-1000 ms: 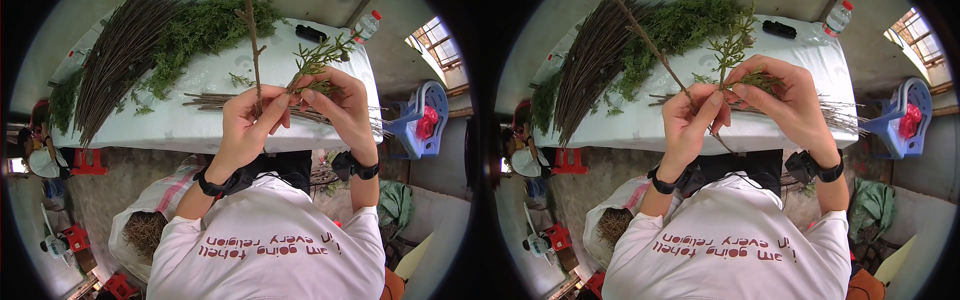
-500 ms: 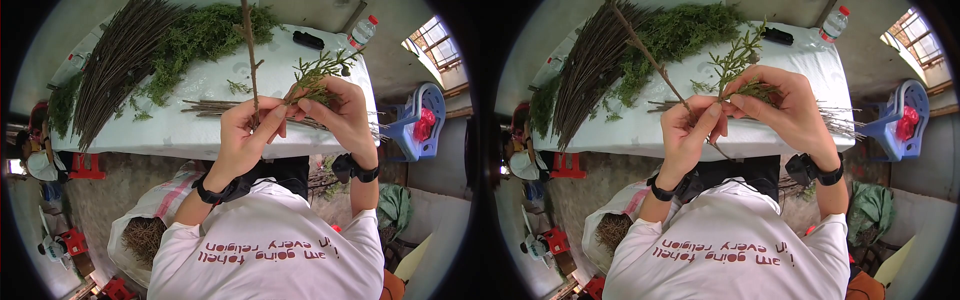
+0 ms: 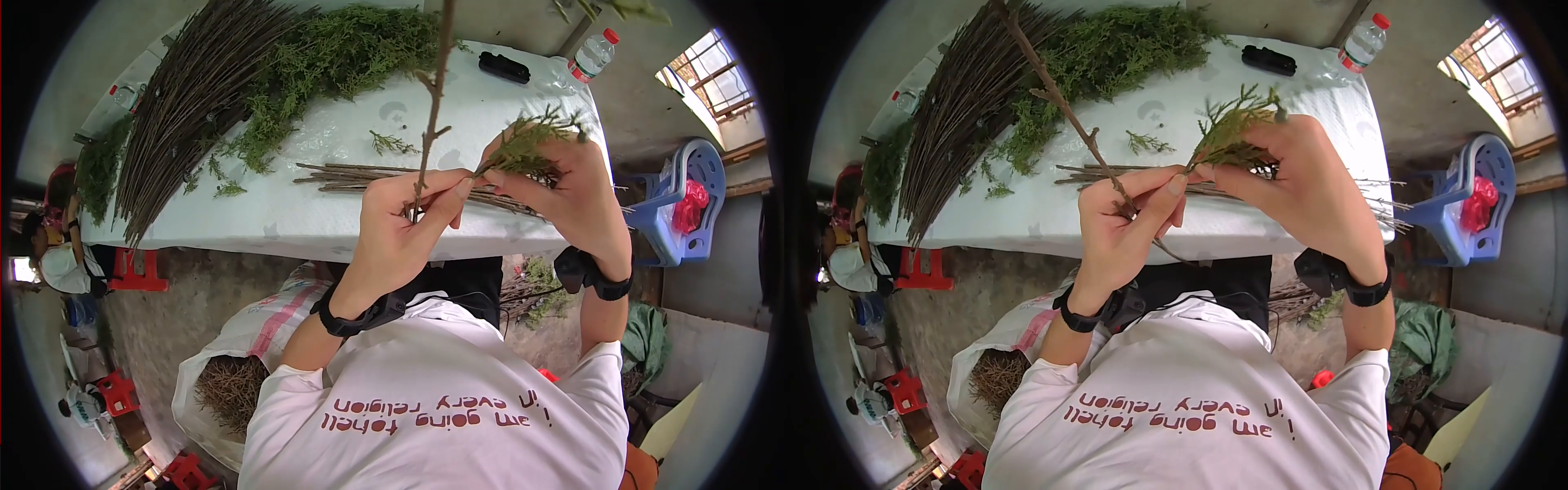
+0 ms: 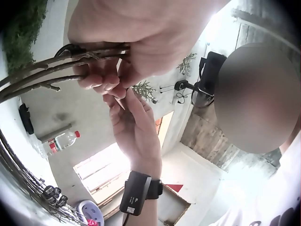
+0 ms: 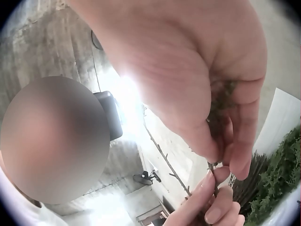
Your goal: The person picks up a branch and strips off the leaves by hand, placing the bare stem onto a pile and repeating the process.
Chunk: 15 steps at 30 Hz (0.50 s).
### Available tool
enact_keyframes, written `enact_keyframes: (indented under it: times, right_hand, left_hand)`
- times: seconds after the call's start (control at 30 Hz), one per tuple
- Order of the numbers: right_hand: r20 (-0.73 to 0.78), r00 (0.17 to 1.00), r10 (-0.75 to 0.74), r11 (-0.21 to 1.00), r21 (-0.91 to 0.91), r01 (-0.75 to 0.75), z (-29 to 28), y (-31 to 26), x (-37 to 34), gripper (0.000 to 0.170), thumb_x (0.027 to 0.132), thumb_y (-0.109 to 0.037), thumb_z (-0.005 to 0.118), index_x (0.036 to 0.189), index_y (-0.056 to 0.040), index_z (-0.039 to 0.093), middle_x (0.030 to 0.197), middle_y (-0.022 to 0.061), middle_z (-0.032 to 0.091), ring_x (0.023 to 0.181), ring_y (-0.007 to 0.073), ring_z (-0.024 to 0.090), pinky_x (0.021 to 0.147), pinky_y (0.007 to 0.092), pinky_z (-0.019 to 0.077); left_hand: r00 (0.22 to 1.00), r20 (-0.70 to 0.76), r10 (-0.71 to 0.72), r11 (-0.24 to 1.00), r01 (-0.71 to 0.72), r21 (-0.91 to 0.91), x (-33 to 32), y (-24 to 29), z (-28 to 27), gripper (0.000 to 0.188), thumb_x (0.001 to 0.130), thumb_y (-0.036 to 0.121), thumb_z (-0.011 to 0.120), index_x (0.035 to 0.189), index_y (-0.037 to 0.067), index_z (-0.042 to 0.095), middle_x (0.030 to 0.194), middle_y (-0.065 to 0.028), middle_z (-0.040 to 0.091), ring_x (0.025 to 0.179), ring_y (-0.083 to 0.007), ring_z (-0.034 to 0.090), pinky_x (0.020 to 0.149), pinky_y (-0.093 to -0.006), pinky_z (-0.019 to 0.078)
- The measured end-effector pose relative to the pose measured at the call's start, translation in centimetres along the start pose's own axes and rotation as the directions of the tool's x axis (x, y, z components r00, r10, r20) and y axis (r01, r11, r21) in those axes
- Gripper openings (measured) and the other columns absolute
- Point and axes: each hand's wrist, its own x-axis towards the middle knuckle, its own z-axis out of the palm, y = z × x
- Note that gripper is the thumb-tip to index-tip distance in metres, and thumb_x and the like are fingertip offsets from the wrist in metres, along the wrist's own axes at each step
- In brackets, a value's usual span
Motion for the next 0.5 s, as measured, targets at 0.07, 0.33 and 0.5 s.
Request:
enact_keyframes:
  times: [0.07, 0.33, 0.5]
  right_hand:
    - [0.010, 1.000, 0.030, 0.998, 0.063, -0.030, 0.0, -0.1, 0.2, 0.013, 0.088, 0.004, 0.064, 0.100, 0.0097, 0.064, 0.092, 0.0104, 0.069, 0.084, 0.0139, 0.068, 0.073, 0.0249, 0.0555]
    - [-0.011, 0.987, 0.159, 0.823, 0.554, -0.126, 0.7, 0.9, 0.2, 0.017, 0.089, 0.001, 0.066, 0.103, 0.0100, 0.065, 0.093, 0.0109, 0.071, 0.084, 0.0123, 0.068, 0.076, 0.0240, 0.0561]
    - [-0.011, 0.987, 0.161, 0.801, 0.586, -0.124, 1.0, 0.8, 0.0, 0.016, 0.090, 0.001, 0.064, 0.103, 0.0110, 0.065, 0.094, 0.0115, 0.070, 0.085, 0.0130, 0.069, 0.077, 0.0239, 0.0570]
  left_hand:
    - [1.000, 0.019, -0.017, 1.000, 0.017, -0.006, 0.2, 0.1, 0.0, 0.018, 0.096, 0.006, 0.060, 0.105, -0.006, 0.069, 0.068, -0.0015, 0.059, 0.063, -0.0067, 0.053, 0.058, -0.0210, 0.0429]
    - [1.000, -0.019, -0.008, 0.998, 0.007, -0.058, 0.2, -0.1, 0.0, 0.019, 0.096, 0.007, 0.060, 0.105, -0.006, 0.069, 0.068, -0.0021, 0.059, 0.062, -0.0072, 0.053, 0.057, -0.0217, 0.0429]
    - [1.000, -0.012, -0.003, 0.999, 0.002, -0.047, 0.2, -0.1, 0.0, 0.019, 0.096, 0.008, 0.061, 0.104, -0.006, 0.069, 0.067, -0.0023, 0.060, 0.061, -0.0072, 0.052, 0.057, -0.0218, 0.0420]
